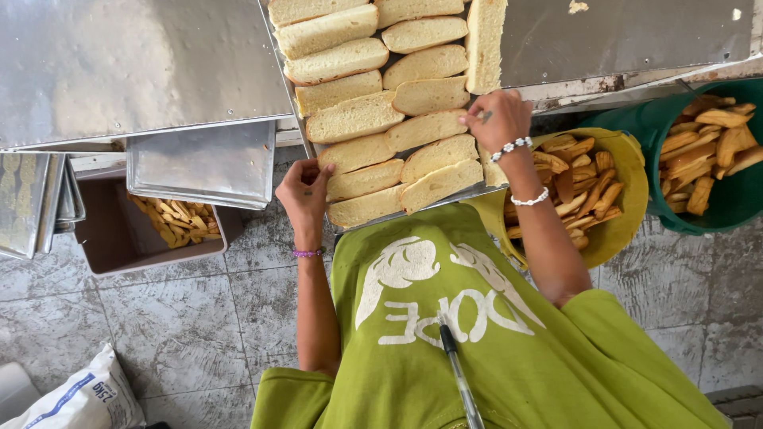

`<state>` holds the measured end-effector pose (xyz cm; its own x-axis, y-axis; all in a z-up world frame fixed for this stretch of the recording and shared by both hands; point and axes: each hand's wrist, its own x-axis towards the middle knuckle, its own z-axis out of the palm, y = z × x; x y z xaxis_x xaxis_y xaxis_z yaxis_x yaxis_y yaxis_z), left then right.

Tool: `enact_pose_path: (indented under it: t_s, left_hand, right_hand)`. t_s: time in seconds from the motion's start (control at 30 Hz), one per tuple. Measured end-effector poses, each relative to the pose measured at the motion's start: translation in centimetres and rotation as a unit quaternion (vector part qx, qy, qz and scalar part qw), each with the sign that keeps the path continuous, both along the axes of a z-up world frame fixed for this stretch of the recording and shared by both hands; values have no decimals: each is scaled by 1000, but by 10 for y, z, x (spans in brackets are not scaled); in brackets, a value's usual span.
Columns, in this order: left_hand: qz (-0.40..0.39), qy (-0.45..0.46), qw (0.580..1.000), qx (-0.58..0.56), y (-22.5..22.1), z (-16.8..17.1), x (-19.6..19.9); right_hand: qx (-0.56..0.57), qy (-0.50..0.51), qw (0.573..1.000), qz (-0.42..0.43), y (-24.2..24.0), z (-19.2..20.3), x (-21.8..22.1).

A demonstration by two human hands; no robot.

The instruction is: The person organizes sliced bread loaves on metal trays, moving a tray of bread, and clapping their hands while standing at a workspace with several buckets of food items.

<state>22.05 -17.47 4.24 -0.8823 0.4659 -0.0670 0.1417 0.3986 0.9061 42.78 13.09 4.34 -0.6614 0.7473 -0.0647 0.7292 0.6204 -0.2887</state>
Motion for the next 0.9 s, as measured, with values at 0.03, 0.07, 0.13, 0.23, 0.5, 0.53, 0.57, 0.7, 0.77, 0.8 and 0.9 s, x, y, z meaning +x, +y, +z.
enact_pose_path:
  t_s: [0.03,0.07,0.13,0.23,0.5,0.53,0.57,0.7,0.77,0.8,0.9]
  left_hand:
    - [-1,6,1000,-3,2,2,1]
    - [-2,12,1000,-6,4,4,1]
    - [-14,67,997,-19,6,9,2]
    - [-25,172,984,-42,1,18,5]
    - [-36,57,996,-54,-30,22,18]
    - [-30,51,997,-55,-32,20,20]
    - [-26,44,997,-55,-32,18,21]
    - [-20,39,998,-45,-24,13,25]
    - [-27,50,997,-46,-21,15,25]
    - [-30,55,997,-46,-20,16,26]
    - [-37,83,995,-32,-23,25,31]
  right_hand:
    - [3,-2,1000,-1,4,2,3]
    - [6,-5,1000,-2,7,3,4]
    - [30,-5,1000,9,10,8,8]
    - [59,14,998,21,7,17,15]
    - [-40,19,998,40,-14,16,35]
    - [-49,25,998,35,-15,12,35]
    - [-59,30,997,28,-16,9,36]
    - [-65,48,996,27,-13,4,42]
    - [-63,44,997,12,-13,11,46]
    - [-48,34,998,12,-13,15,47]
    - [-26,20,998,55,-21,35,50]
